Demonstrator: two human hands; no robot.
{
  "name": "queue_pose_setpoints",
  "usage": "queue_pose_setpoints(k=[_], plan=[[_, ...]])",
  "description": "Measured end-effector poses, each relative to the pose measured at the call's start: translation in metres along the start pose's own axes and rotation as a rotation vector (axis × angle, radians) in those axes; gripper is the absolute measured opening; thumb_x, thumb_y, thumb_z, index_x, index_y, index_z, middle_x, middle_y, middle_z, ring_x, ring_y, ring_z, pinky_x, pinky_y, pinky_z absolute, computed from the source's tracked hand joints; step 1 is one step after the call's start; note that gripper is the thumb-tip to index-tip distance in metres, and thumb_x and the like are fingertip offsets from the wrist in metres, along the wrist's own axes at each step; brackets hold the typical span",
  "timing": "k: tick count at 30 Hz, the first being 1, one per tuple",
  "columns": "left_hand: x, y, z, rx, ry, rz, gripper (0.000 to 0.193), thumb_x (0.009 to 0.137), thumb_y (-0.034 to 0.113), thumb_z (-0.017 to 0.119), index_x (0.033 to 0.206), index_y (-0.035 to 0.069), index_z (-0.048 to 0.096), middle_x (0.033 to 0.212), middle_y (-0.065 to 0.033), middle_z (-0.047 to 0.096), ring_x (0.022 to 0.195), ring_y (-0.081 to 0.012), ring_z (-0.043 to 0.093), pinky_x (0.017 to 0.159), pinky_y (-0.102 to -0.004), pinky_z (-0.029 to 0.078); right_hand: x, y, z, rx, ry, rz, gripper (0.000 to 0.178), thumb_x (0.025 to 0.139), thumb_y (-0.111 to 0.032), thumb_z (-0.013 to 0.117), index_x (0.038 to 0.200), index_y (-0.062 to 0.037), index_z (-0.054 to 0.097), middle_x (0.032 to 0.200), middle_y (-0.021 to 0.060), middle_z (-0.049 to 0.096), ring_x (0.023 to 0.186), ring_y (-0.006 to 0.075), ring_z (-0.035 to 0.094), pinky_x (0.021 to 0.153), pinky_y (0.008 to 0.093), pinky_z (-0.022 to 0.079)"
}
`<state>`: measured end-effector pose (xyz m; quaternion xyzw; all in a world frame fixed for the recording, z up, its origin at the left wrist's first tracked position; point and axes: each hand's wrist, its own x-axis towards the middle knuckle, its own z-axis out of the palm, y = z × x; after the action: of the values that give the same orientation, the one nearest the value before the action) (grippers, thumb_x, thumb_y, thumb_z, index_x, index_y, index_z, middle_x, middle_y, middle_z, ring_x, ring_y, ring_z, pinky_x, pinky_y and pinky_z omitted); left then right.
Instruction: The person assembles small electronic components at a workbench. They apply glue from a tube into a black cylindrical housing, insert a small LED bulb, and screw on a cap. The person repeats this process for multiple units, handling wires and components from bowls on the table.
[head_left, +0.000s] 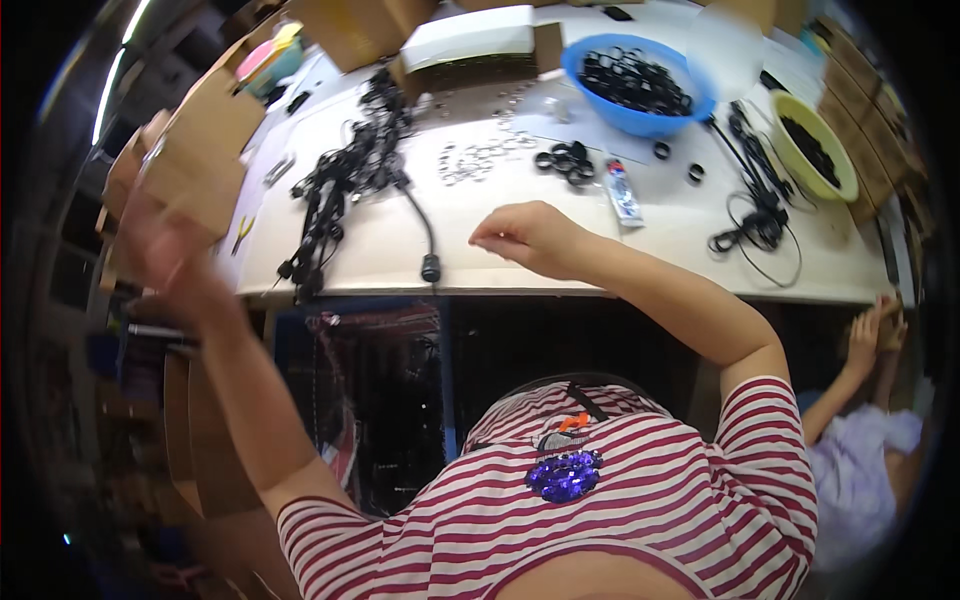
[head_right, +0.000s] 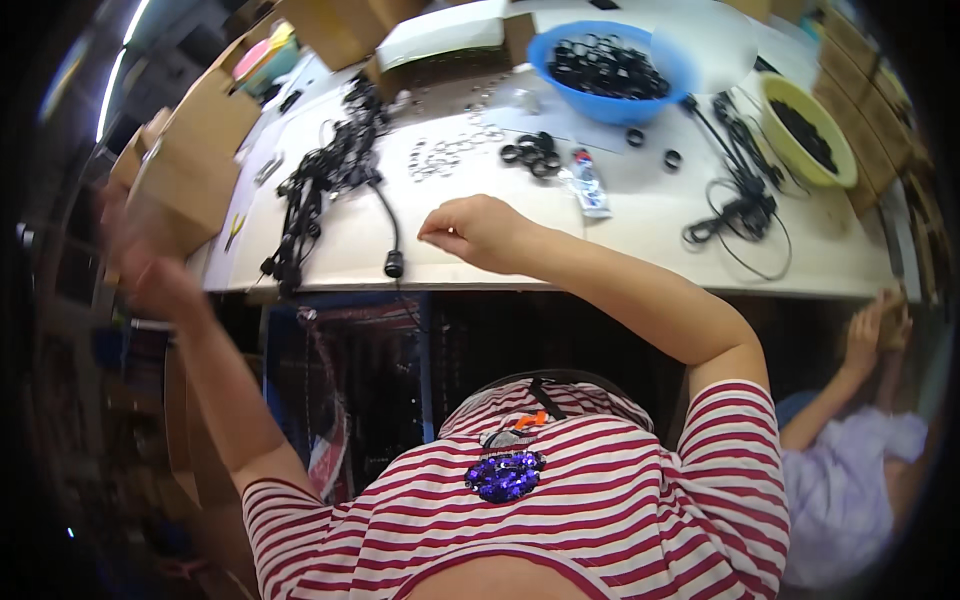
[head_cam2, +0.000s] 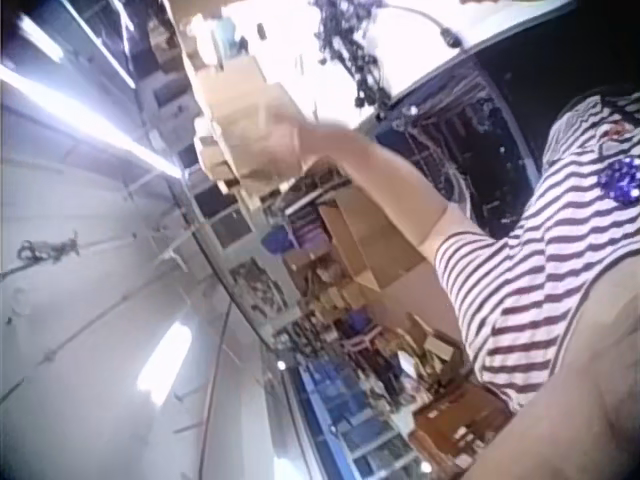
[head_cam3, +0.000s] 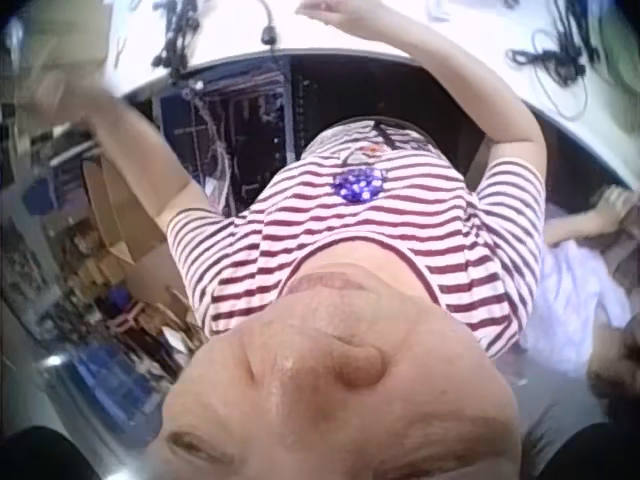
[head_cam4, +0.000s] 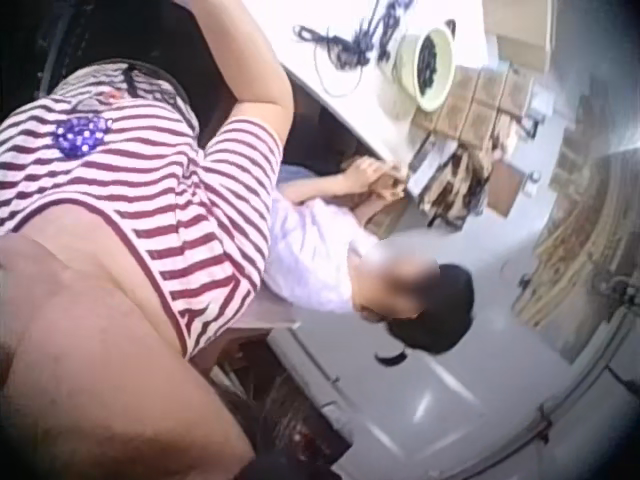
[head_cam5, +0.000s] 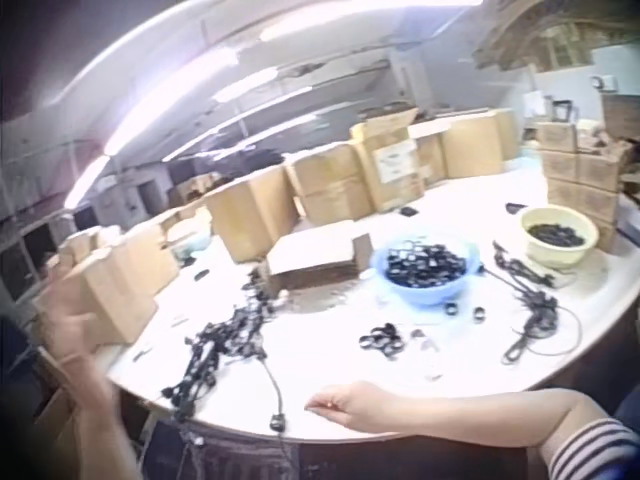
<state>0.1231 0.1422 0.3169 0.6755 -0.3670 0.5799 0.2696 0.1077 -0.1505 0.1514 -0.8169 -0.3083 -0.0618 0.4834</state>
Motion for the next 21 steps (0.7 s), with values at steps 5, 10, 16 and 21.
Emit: queue_pose_setpoints(k=[5,10,16,21], plan=[[-0.137,-0.141,0.012,0.389,-0.584,-0.562,0.032,0.081,0.019,0.060,0.106,0.000,0.057,0.101,-0.0160,0.060,0.092,-0.0293,0.057,0.083,-0.0358,0.043,0.041,0.059,0.034,-0.244,0.191,-0.176,0.012,0.083,-0.015,0.055,0.088,-0.0093,0.064,0.085,0.0077,0.062,0.075,0.0251,0.061,0.066,0.0320,0.049],[-0.169,-0.110,0.040,0.587,-0.982,-0.792,0.031,0.077,0.032,0.063,0.092,0.005,0.061,0.075,-0.0114,0.063,0.073,-0.0274,0.060,0.067,-0.0357,0.046,0.042,0.086,0.018,-0.121,0.122,-0.050,0.014,0.081,-0.007,0.058,0.093,-0.0058,0.064,0.085,0.0090,0.063,0.073,0.0196,0.060,0.066,0.0267,0.047],[-0.175,-0.135,0.057,0.631,-0.729,-0.802,0.016,0.086,0.021,0.049,0.087,0.008,0.059,0.081,-0.0152,0.063,0.080,-0.0337,0.060,0.070,-0.0430,0.045,0.043,0.097,0.009,0.032,0.065,0.101,0.016,0.080,-0.006,0.058,0.094,-0.0028,0.064,0.086,0.0109,0.063,0.074,0.0176,0.060,0.068,0.0257,0.046],[-0.157,-0.067,0.101,0.391,-0.883,-0.855,0.027,0.087,0.032,0.050,0.095,0.006,0.054,0.090,-0.0147,0.061,0.082,-0.0333,0.058,0.072,-0.0417,0.044,0.041,0.096,0.010,0.002,0.043,0.103,0.015,0.080,-0.006,0.058,0.094,-0.0028,0.064,0.086,0.0115,0.063,0.077,0.0188,0.060,0.070,0.0270,0.046]])
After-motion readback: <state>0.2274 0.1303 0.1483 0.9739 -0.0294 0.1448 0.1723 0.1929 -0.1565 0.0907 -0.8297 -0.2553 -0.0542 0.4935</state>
